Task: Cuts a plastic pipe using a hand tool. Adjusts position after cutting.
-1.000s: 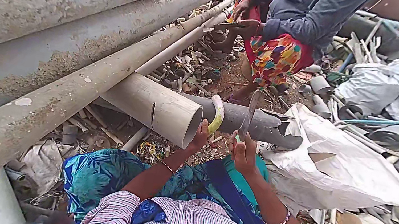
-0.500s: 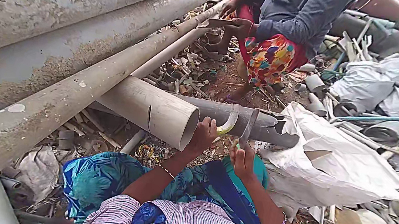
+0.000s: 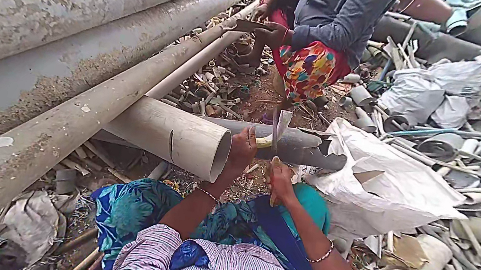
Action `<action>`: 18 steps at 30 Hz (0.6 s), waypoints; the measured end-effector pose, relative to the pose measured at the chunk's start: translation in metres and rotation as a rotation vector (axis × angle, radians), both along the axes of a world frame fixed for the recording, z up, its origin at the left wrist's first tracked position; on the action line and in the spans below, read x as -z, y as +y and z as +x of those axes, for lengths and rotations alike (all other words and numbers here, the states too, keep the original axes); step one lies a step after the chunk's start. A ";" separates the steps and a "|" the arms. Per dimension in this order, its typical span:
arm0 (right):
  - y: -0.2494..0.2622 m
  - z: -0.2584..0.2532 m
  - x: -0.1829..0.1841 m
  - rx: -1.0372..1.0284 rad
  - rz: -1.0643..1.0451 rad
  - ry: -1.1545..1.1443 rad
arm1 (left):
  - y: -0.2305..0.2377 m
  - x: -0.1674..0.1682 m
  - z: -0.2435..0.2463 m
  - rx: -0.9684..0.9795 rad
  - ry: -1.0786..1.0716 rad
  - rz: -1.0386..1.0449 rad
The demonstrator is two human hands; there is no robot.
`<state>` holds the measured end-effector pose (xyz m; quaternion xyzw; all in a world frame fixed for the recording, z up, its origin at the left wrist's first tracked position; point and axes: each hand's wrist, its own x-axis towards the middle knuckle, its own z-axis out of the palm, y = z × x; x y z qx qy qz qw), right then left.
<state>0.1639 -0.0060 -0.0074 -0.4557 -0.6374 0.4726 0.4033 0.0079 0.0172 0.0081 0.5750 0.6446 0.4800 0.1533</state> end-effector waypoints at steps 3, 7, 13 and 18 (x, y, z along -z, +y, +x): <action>0.000 -0.006 -0.016 0.052 -0.325 -0.022 | 0.010 0.004 -0.006 -0.035 0.046 0.012; -0.011 0.000 -0.036 0.026 0.331 -0.066 | 0.009 -0.009 -0.010 0.008 -0.020 -0.102; 0.003 0.003 -0.003 0.090 0.212 -0.111 | 0.014 -0.015 -0.014 0.019 -0.011 -0.238; 0.003 0.005 -0.024 0.074 -0.073 -0.090 | 0.013 -0.026 -0.011 0.015 0.002 -0.247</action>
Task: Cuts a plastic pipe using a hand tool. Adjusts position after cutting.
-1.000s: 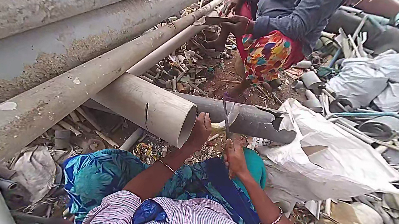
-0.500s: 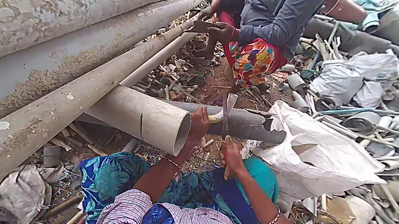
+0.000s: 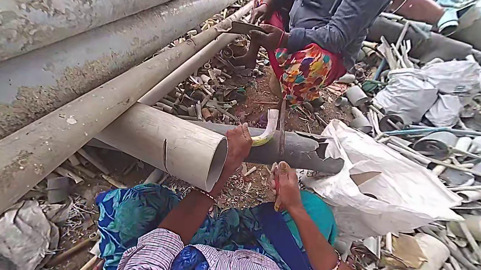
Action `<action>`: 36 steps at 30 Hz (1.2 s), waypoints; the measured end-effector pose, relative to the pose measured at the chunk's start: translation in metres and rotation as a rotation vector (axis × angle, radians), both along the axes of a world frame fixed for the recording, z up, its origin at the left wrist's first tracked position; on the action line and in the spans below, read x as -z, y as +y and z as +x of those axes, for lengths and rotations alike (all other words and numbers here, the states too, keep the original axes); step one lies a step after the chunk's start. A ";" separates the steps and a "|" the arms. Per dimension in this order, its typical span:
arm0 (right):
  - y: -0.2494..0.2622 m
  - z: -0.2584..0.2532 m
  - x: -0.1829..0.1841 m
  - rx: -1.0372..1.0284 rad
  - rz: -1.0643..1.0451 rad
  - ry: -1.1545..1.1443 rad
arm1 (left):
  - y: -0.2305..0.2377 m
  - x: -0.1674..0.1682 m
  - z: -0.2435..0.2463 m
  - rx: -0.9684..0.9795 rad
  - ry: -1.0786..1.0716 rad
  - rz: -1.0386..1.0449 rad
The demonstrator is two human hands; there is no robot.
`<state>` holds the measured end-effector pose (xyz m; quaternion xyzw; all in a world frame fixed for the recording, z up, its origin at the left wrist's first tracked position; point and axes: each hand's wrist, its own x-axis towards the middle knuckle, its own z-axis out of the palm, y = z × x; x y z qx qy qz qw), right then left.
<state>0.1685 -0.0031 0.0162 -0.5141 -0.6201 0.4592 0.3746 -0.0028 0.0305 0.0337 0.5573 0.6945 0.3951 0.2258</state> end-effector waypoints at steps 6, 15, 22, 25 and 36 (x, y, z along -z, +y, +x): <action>0.005 -0.008 0.014 0.017 0.328 0.031 | 0.000 0.000 -0.001 -0.009 0.020 -0.012; -0.014 -0.016 -0.015 0.089 -0.128 0.308 | -0.005 0.009 -0.003 0.043 0.022 0.047; -0.020 -0.012 -0.004 0.122 -0.255 0.274 | -0.003 0.020 0.002 0.080 0.097 0.190; -0.024 -0.012 -0.012 0.111 -0.164 0.236 | -0.003 0.021 0.005 0.099 0.146 0.200; -0.014 -0.027 -0.008 0.105 -0.222 0.298 | 0.001 0.017 0.004 0.044 0.074 0.116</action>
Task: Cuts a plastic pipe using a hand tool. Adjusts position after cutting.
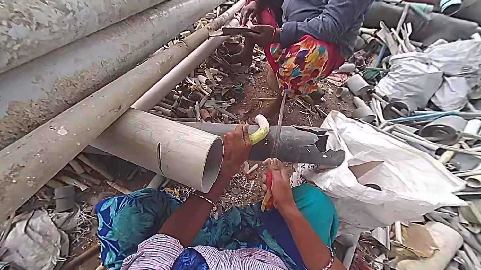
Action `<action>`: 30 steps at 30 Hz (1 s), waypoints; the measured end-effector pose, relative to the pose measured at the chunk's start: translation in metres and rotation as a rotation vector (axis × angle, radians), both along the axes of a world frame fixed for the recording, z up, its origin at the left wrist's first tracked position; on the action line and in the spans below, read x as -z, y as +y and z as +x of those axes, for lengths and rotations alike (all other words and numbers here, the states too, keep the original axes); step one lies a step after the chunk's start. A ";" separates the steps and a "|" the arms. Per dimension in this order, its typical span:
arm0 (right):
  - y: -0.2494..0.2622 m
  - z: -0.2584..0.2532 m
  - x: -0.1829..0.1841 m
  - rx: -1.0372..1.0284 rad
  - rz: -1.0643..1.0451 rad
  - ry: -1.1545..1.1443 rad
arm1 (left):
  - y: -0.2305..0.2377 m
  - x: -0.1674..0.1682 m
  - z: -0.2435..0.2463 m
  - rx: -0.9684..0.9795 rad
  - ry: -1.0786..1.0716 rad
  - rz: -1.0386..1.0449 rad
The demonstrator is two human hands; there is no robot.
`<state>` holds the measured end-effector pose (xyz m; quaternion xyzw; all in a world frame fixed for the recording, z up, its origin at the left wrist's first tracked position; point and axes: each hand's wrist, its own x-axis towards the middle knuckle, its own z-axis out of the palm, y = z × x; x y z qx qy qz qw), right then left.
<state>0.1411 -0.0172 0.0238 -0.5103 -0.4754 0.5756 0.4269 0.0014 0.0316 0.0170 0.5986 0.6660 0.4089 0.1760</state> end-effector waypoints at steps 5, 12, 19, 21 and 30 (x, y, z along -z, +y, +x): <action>0.000 0.002 0.012 -0.032 0.558 -0.018 | -0.004 0.003 0.001 0.020 0.026 0.018; -0.014 0.004 -0.010 -0.036 0.374 0.035 | -0.003 0.004 0.004 0.001 0.074 0.102; -0.006 0.007 0.017 -0.032 -0.057 -0.051 | 0.001 0.021 0.008 0.063 0.134 0.299; -0.008 0.007 0.002 -0.055 -0.008 -0.017 | 0.010 0.018 0.006 0.032 0.147 0.338; 0.006 0.025 0.030 -0.115 0.061 -0.162 | 0.004 0.022 0.001 0.030 0.187 0.240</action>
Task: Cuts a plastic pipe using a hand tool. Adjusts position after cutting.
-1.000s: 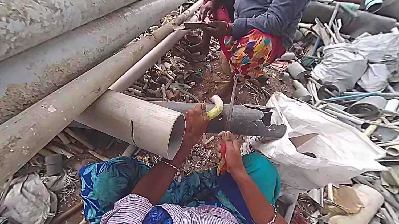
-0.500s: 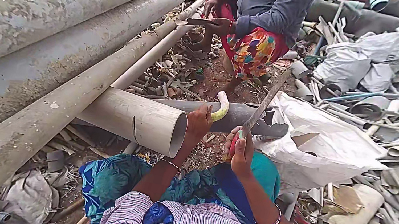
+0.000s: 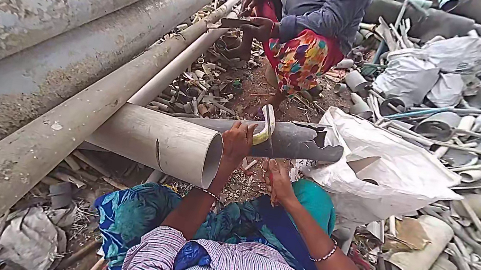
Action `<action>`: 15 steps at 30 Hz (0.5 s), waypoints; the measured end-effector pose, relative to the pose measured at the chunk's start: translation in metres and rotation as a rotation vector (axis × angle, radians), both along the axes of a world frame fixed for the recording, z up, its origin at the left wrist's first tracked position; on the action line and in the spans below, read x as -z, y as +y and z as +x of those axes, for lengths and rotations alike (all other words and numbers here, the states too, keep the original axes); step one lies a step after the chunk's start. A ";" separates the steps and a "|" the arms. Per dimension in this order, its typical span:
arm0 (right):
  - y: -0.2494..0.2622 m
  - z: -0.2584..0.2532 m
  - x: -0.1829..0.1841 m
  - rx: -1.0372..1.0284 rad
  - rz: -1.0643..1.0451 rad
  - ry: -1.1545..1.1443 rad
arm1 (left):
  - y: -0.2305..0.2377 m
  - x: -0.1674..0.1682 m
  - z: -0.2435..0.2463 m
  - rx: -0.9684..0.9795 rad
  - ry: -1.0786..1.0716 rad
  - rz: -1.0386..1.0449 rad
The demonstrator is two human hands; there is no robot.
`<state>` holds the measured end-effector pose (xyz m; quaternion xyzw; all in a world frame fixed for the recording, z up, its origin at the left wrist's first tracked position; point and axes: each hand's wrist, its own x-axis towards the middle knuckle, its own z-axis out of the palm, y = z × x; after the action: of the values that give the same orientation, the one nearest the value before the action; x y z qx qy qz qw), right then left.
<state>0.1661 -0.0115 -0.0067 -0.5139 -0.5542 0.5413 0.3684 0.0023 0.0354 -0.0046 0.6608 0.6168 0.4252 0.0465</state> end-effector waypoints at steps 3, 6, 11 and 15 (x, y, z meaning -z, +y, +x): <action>-0.011 0.000 -0.022 -0.048 0.360 0.029 | 0.006 -0.002 0.000 -0.007 -0.042 0.041; -0.006 0.001 -0.014 -0.048 0.663 0.027 | 0.004 -0.001 -0.001 0.001 -0.034 0.054; -0.005 -0.006 -0.027 0.064 -0.181 0.182 | 0.010 -0.006 -0.001 -0.018 -0.071 0.056; -0.015 -0.002 -0.031 -0.044 0.488 0.259 | 0.007 -0.001 -0.001 0.022 -0.058 0.055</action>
<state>0.1645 -0.0264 0.0243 -0.3244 -0.6272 0.4611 0.5373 0.0008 0.0426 -0.0034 0.6560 0.5958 0.4604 0.0510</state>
